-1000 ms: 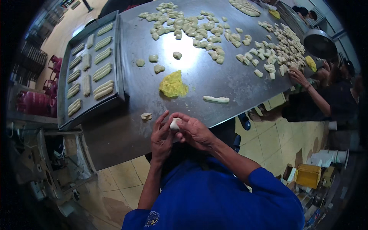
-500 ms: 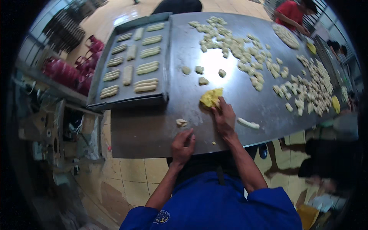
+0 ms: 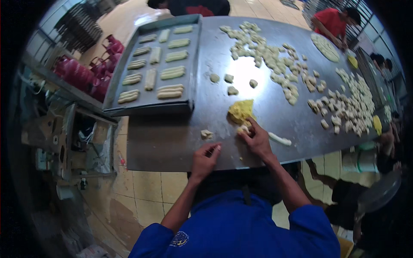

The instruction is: The person prepares pastries by filling pieces of dough with yellow paste, rolling them into elongated dough sticks by hand, and placing the rolled dough sticks onto a metal tray.

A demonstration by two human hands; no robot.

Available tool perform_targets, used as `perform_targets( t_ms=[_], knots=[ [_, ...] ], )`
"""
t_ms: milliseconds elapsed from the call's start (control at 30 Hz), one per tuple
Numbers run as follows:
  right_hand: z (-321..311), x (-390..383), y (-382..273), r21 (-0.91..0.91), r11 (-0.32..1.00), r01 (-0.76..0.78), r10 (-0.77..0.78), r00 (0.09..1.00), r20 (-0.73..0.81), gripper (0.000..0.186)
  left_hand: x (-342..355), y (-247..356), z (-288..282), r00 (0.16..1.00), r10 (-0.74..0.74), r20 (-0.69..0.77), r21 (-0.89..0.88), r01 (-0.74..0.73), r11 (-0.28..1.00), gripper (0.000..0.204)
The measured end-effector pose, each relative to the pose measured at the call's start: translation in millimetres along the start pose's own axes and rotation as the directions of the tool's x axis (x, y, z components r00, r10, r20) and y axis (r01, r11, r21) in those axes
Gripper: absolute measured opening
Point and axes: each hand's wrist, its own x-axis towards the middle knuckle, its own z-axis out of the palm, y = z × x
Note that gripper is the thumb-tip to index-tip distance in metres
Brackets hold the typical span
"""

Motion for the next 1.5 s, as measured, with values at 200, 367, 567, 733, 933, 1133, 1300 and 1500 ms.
perform_targets(
  t_ms=[200, 367, 567, 733, 933, 1133, 1300, 1500],
  knots=[
    [-12, -26, -9, 0.852, 0.420, -0.312, 0.129, 0.950, 0.284, 0.045, 27, 7, 11, 0.837, -0.322, 0.443, -0.536, 0.535, 0.653, 0.045],
    [-13, -44, -8, 0.884, 0.193, -0.425, 0.137, 0.904, 0.405, 0.034, 47, 22, 43, 0.720, -0.141, 0.679, -0.687, 0.692, 0.224, 0.045],
    [-10, -52, -24, 0.856, 0.434, -0.280, 0.251, 0.950, 0.184, 0.025, 43, 12, 62, 0.839, -0.189, 0.510, -0.783, 0.544, 0.301, 0.024],
    [-2, -37, -16, 0.618, 0.784, -0.054, 0.170, 0.977, -0.131, 0.025, 28, 37, 65, 0.948, -0.243, 0.204, -0.674, 0.316, 0.668, 0.029],
    [-38, -37, -27, 0.140, 0.973, 0.185, -0.167, 0.977, -0.130, 0.027, 41, 56, 50, 0.960, -0.128, 0.251, -0.454, 0.233, 0.860, 0.028],
    [-75, -49, -50, 0.060, 0.992, 0.107, -0.108, 0.994, 0.011, 0.028, 72, 73, 59, 0.880, -0.047, 0.473, -0.437, 0.280, 0.854, 0.029],
    [-109, -49, -8, -0.156, 0.922, 0.354, -0.367, 0.928, -0.062, 0.027, 95, 102, 78, 0.716, -0.048, 0.696, -0.252, 0.307, 0.918, 0.033],
    [-174, -7, 21, 0.169, 0.976, -0.138, 0.096, 0.967, 0.234, 0.025, 144, 116, 130, 0.636, -0.048, 0.771, -0.012, 0.089, 0.996, 0.028]
  ],
)
